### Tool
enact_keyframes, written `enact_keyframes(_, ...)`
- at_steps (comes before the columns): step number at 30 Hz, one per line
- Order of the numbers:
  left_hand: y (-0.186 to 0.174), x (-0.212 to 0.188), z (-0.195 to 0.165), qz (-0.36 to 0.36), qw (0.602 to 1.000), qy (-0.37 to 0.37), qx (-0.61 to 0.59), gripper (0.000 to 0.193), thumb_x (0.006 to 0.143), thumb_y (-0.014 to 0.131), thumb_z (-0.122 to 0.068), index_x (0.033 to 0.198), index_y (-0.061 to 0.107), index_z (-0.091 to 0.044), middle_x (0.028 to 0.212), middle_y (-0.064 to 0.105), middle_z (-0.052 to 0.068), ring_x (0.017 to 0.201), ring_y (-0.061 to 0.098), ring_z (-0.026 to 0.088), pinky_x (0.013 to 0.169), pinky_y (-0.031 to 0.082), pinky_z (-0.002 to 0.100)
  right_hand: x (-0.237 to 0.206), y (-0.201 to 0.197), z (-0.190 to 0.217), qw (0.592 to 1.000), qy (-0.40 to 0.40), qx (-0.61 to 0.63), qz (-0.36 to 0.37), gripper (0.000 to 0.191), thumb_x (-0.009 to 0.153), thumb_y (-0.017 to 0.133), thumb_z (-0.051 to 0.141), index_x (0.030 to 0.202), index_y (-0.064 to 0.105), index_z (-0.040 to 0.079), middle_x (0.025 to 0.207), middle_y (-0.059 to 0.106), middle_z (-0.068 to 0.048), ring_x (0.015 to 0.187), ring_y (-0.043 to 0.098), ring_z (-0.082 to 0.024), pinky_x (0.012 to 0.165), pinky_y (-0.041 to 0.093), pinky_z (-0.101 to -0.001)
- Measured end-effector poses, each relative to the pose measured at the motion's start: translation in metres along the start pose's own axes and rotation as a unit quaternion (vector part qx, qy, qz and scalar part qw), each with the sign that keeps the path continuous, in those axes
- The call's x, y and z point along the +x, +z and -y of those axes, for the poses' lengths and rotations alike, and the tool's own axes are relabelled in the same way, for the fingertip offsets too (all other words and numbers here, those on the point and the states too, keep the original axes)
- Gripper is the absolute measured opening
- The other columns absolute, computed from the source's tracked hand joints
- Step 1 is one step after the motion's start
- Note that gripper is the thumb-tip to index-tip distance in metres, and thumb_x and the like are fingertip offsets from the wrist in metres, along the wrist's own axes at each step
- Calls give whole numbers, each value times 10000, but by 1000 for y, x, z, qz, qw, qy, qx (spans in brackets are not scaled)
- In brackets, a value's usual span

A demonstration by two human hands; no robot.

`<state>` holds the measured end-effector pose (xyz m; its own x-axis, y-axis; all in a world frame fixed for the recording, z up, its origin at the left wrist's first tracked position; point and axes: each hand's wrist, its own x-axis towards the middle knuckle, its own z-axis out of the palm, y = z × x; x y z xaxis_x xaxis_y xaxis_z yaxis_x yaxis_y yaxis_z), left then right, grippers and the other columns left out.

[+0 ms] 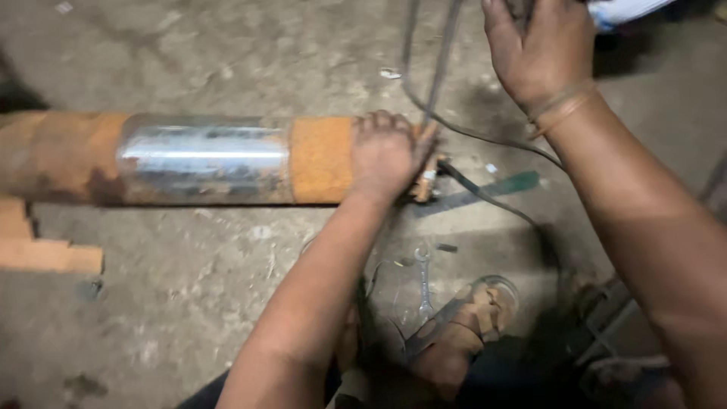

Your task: The person sits on the workshop floor with a large hydraulic cylinder across their legs and uses wrenches to loosen and turn bolts on the cylinder's end fitting. They reposition the cylinder, switch between wrenches, and keep turning the fasteners at the cylinder head throughout the clip.

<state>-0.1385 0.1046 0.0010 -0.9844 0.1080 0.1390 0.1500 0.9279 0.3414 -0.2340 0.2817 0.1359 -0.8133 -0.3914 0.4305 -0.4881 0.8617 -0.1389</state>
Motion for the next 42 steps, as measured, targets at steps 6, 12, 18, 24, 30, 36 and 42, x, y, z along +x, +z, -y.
enact_keyframes(6, -12, -1, -7, 27, 999, -21, -34, 602, 968, 539, -582, 943, 752, -19, 1013, 712, 202, 1051, 634, 396, 1013, 431, 540, -134, -19, -42, 977, 174, 82, 93, 594, 1103, 619, 347, 1495, 407, -45, 957, 656, -339, 851, 654, -520, 702, 534, -546)
enact_keyframes(12, -12, -35, -6, -25, 999, 23, -6, 671, 950, 561, -601, 1160, 698, 22, 1202, 670, 234, 1186, 590, 405, 1047, 418, 544, -266, -20, -29, 913, 187, -26, 361, 664, 983, 680, 448, 1466, 473, 43, 861, 702, -262, 732, 689, -458, 641, 543, -551)
enact_keyframes(18, -15, -75, -12, 8, 999, 46, -8, 815, 916, 579, -656, 1349, 593, 35, 1393, 571, 271, 1296, 522, 436, 1094, 370, 573, -232, -30, 2, 870, 182, 71, 452, 741, 805, 779, 445, 1408, 534, 91, 945, 718, -186, 853, 695, -380, 745, 553, -476)
enact_keyframes(24, -50, -97, -4, 109, 990, 86, -22, 1085, 733, 748, -624, 1522, 362, 14, 1536, 412, 262, 1411, 397, 448, 1153, 291, 581, -120, -42, 98, 702, 366, 536, 293, 429, 934, 747, 377, 1180, 733, 27, 782, 700, -45, 587, 579, -113, 512, 455, -293)
enact_keyframes(30, -77, -113, 3, 169, 977, 128, 11, 1253, 516, 883, -387, 1567, 288, -53, 1597, 316, 224, 1489, 300, 400, 1226, 219, 547, -154, -73, 108, 774, 101, 582, 229, 313, 1071, 703, 322, 1001, 709, 17, 783, 655, 4, 757, 583, -76, 682, 478, -228)
enact_keyframes(36, -64, -94, 4, 204, 968, 137, 44, 1232, 515, 883, -341, 1568, 310, -56, 1587, 333, 219, 1471, 306, 400, 1205, 218, 552, -167, -106, 81, 665, 414, 485, 390, 250, 963, 712, 250, 950, 738, 2, 724, 664, -54, 636, 611, -129, 554, 501, -285)
enact_keyframes(42, -70, -29, 23, 230, 964, 125, 52, 1109, 625, 852, -569, 1544, 394, -153, 1577, 384, 215, 1465, 327, 427, 1163, 216, 594, -183, -94, 85, 701, 64, 587, 400, 406, 844, 659, -62, 1250, 651, -59, 1080, 692, -83, 944, 609, -118, 807, 526, -272)
